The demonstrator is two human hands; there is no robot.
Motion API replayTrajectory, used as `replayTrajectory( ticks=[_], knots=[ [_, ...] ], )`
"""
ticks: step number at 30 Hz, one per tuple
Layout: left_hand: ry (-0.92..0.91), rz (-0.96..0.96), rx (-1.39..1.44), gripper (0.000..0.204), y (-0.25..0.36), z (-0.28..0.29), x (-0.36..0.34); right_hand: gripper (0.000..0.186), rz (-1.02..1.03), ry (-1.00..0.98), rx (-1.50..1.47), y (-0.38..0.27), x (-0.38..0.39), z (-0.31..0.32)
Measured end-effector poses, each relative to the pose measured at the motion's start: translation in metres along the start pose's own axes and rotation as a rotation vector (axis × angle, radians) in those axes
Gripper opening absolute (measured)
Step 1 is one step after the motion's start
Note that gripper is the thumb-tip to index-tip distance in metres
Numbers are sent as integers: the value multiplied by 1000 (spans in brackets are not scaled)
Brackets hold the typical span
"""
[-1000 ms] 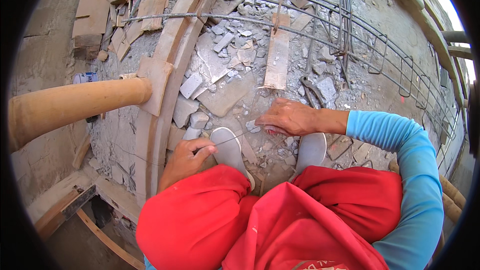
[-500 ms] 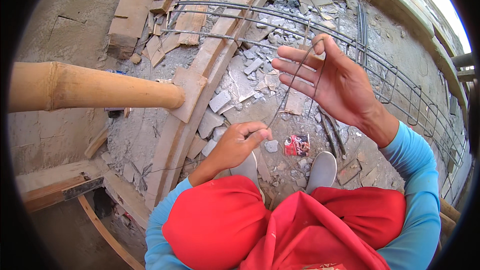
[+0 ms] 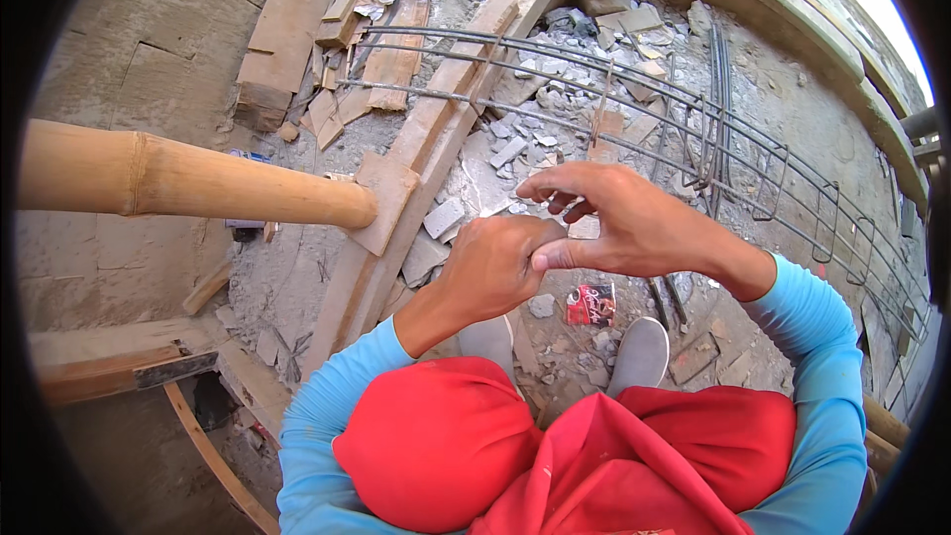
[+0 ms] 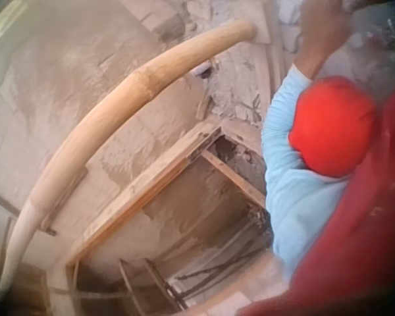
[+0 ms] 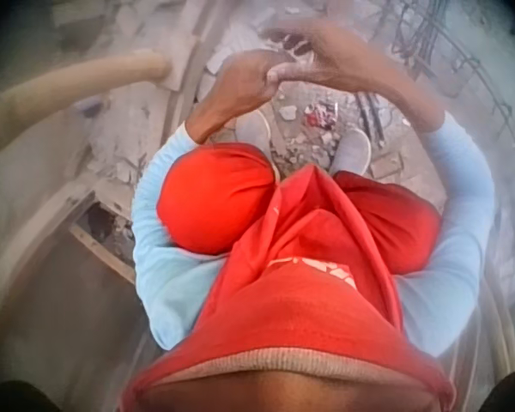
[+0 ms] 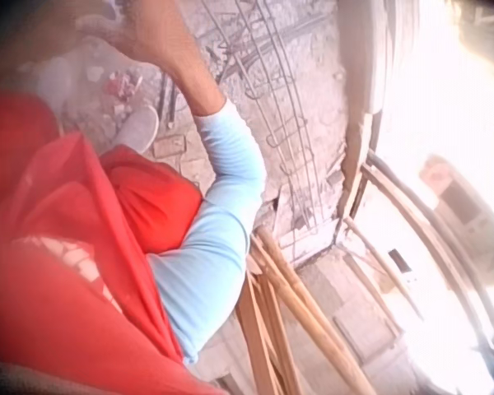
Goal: The person secures rebar together by hand and using pliers to twist thin wire around the intersections.
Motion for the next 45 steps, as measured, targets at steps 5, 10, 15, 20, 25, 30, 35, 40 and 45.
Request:
replayTrajectory(
  ticks=[5, 10, 15, 20, 25, 30, 35, 40, 45],
  knots=[
    [-73, -87, -71, 19, 20, 5, -17, 57, -152, -180, -150, 30, 11, -23],
    [-118, -73, -155, 12, 6, 1, -25, 51, -290, -255, 144, 56, 25, -5],
    [-70, -24, -242, 11, -25, 29, -43, 53, -518, -277, 129, 140, 89, 9],
    [-176, -77, -452, 6, -35, 27, -77, 58, -589, -496, -143, 162, 150, -21],
    [-218, -144, -426, 7, -43, 2, -100, 50, -652, -480, -524, 176, 171, -47],
    [-216, -247, -374, 10, -32, -15, -101, 39, -678, -139, -692, 170, 127, -42],
    [-110, -258, -367, 14, -49, 11, -87, 38, -499, 40, -587, 131, 67, -20],
    [169, -122, -222, 15, -76, 63, -64, 34, -530, 399, -662, 115, 52, 19],
    [351, -10, 8, 14, -109, 95, -36, 24, -440, 759, -639, 103, 19, 65]
  ],
)
Point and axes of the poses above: each hand's wrist, its own x-axis away from the middle knuckle, its own z-axis out of the back of the hand, y = z × x, the point moved 9 cm from there along -x, towards the middle knuckle, and after that the axes turned 4 degrees about z, right-handed, at the moved point
